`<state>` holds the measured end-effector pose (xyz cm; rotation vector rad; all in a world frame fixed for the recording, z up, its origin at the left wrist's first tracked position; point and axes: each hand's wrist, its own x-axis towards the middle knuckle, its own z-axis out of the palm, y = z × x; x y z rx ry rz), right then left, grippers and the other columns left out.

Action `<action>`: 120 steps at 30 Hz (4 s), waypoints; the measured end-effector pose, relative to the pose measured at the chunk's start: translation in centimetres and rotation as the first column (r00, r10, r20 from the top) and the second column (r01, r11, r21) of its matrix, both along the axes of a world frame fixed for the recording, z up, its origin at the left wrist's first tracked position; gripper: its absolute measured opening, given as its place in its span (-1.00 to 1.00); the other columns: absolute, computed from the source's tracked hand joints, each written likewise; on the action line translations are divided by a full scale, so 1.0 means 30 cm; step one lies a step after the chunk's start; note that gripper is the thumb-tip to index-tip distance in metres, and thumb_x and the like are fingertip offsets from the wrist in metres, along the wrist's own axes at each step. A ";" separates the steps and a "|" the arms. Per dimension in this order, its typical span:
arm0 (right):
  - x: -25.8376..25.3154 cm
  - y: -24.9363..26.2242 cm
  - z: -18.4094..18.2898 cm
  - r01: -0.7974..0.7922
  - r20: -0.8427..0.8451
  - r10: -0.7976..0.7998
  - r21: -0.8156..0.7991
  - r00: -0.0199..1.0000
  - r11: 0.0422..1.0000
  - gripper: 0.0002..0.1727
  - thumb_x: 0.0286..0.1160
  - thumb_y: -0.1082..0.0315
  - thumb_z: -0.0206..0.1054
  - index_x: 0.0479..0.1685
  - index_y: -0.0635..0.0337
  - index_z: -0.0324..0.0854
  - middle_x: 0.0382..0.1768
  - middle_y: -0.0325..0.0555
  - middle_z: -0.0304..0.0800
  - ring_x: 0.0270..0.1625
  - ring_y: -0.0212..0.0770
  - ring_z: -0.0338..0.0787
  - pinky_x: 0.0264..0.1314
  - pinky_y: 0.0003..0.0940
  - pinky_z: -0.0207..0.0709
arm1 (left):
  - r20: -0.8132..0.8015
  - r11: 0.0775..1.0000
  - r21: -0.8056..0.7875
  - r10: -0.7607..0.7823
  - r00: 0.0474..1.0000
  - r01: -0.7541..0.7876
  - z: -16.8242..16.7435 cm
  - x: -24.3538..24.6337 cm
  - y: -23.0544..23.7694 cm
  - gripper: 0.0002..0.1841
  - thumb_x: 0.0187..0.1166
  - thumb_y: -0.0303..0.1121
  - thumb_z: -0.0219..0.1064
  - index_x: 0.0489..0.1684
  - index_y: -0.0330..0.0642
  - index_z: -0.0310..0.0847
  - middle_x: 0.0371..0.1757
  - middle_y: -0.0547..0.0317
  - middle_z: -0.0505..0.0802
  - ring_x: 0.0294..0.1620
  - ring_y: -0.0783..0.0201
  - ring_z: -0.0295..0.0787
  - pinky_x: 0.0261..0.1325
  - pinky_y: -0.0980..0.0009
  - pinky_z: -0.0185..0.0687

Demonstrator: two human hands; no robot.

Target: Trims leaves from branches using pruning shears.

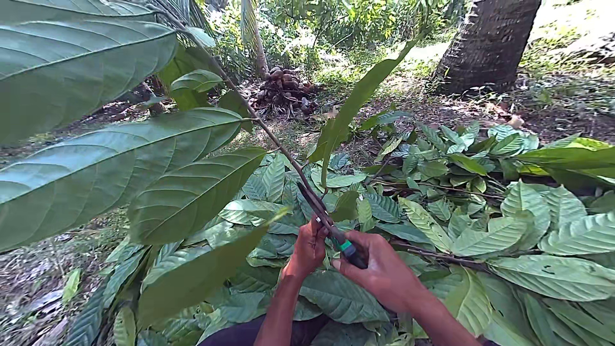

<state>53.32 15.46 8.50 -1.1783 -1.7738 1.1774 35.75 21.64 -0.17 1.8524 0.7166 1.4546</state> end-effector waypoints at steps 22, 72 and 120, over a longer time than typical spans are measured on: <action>-0.064 0.029 0.126 -0.149 -0.232 0.143 -0.009 0.962 0.989 -0.82 0.37 0.18 0.41 -0.21 0.05 0.69 -0.52 -0.43 0.71 -0.53 -0.49 0.70 -0.43 -0.55 0.63 | -0.018 0.982 0.186 0.048 0.999 -0.044 0.012 0.000 -0.072 -0.81 0.57 -0.45 0.28 -0.02 -0.40 0.63 -0.14 0.31 0.87 0.01 0.80 0.71 0.20 0.75 0.58; 0.003 0.053 -0.057 -0.234 -0.160 0.204 -0.201 0.966 0.951 -0.60 0.30 0.01 0.41 -0.01 0.07 0.65 -0.40 -0.36 0.76 -0.36 -0.38 0.81 -0.21 -0.39 0.75 | 0.201 0.698 -0.603 0.602 0.773 -0.386 0.214 -0.405 0.139 -0.71 0.88 -0.53 -0.20 0.46 -0.34 0.18 -0.25 -0.09 0.87 -0.36 0.07 0.93 -0.34 0.19 0.89; -0.186 0.098 0.306 -0.140 -0.208 0.139 0.009 0.968 0.990 -0.72 0.41 0.06 0.37 -0.14 0.06 0.63 -0.46 -0.35 0.67 -0.41 -0.42 0.71 -0.27 -0.42 0.62 | 0.010 0.935 0.178 0.309 0.951 -0.306 0.229 -0.084 -0.084 -0.84 0.44 -0.58 0.21 -0.54 -0.27 0.62 -0.67 0.42 0.72 -0.64 0.64 0.66 -0.49 0.65 0.65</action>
